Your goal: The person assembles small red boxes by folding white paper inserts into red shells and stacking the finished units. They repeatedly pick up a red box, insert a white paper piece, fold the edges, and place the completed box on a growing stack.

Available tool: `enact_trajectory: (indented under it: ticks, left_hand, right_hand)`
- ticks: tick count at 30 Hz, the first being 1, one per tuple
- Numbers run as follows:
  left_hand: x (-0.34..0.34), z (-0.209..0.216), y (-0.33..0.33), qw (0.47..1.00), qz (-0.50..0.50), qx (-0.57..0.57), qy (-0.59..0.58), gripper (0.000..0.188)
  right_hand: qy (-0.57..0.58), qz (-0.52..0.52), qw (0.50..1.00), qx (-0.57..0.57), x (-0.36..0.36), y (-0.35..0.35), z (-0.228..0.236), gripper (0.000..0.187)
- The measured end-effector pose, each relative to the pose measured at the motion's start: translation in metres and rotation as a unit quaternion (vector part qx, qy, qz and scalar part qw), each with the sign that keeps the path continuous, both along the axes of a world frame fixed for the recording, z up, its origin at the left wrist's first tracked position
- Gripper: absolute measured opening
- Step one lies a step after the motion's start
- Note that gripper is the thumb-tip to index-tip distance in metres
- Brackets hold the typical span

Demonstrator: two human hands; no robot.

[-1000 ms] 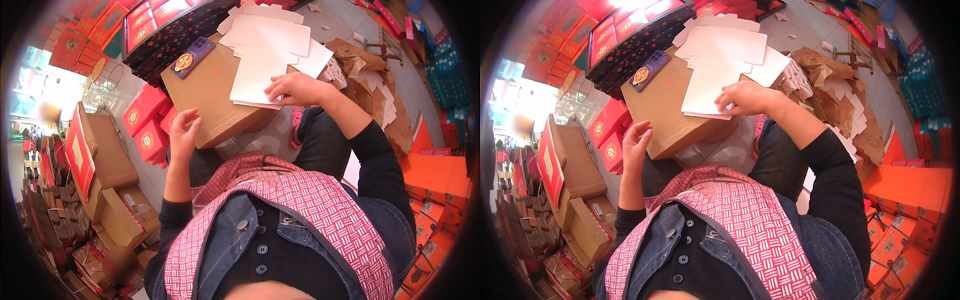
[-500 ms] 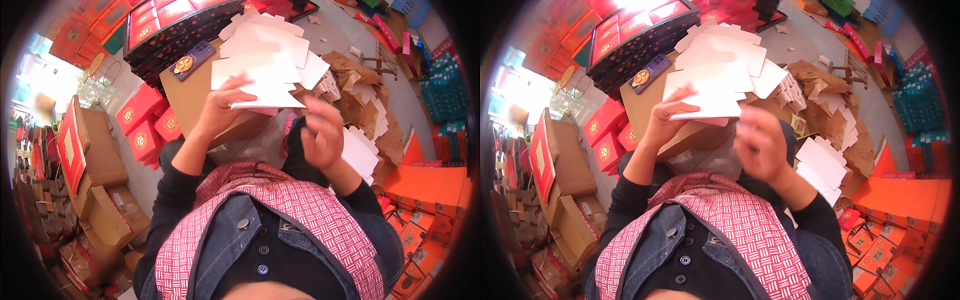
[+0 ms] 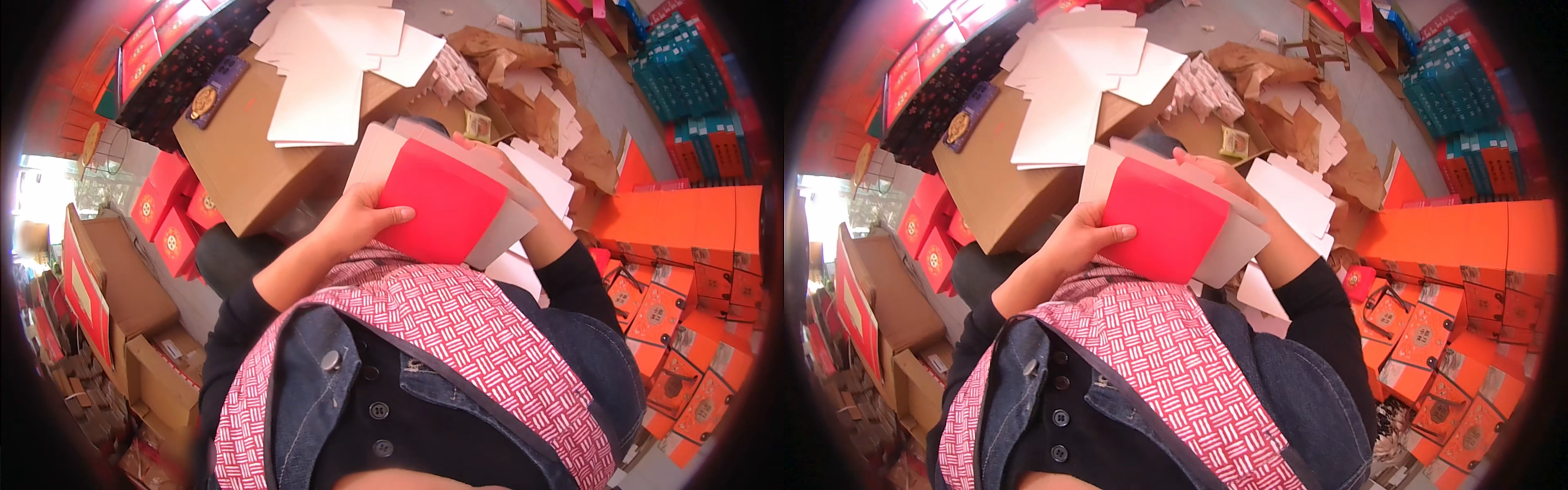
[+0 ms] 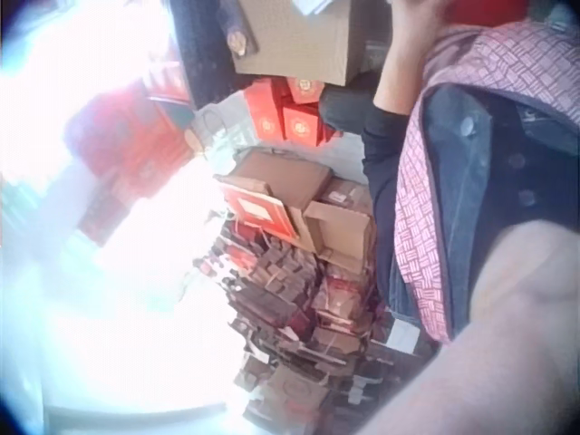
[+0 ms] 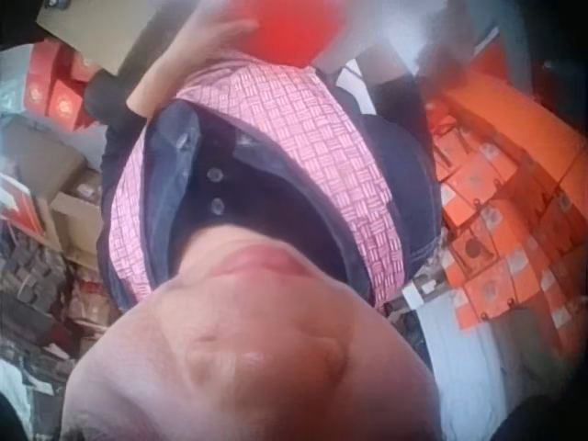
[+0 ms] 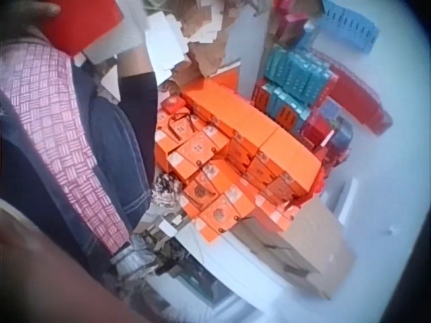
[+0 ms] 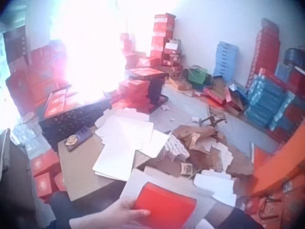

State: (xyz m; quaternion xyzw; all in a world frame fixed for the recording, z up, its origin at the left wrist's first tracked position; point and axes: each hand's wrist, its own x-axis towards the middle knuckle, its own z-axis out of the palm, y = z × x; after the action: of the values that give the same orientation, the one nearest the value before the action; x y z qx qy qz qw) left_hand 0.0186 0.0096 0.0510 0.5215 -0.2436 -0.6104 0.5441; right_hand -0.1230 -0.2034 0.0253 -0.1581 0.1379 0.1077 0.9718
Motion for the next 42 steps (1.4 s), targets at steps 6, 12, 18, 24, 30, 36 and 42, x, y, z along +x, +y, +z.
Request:
enact_trajectory:
  ticks: [6,12,18,24,30,36,42]
  left_hand:
    - [-0.019,-0.006,0.001,0.997,0.009,0.073,0.008,0.028]
    - [-0.023,-0.001,0.000,0.994,0.035,0.100,-0.023,0.029]
    - [-0.024,-0.008,-0.003,0.993,0.028,0.096,-0.056,0.033]
    - [-0.021,-0.010,-0.012,0.979,0.093,-0.159,-0.086,0.055]
    - [-0.008,-0.016,-0.032,0.965,-0.042,-0.136,-0.221,0.054]
    - [-0.012,-0.005,-0.026,0.985,-0.003,-0.088,-0.146,0.049]
    - [-0.011,-0.006,-0.023,0.976,-0.020,-0.082,-0.200,0.042]
  right_hand:
    - [0.036,0.093,0.920,-0.378,-0.016,-0.011,0.033,0.041]
    - [-0.049,0.144,0.831,-0.535,-0.013,-0.009,0.058,0.044]
    - [-0.025,0.162,0.699,-0.696,-0.014,0.006,0.065,0.046]
    - [-0.051,0.100,0.764,-0.636,-0.018,-0.001,0.045,0.044]
    - [-0.061,0.092,0.745,-0.658,-0.009,-0.004,0.043,0.043]
    - [-0.025,0.135,0.743,-0.655,-0.010,0.003,0.055,0.044]
    - [-0.052,0.120,0.754,-0.643,-0.014,0.003,0.056,0.044]
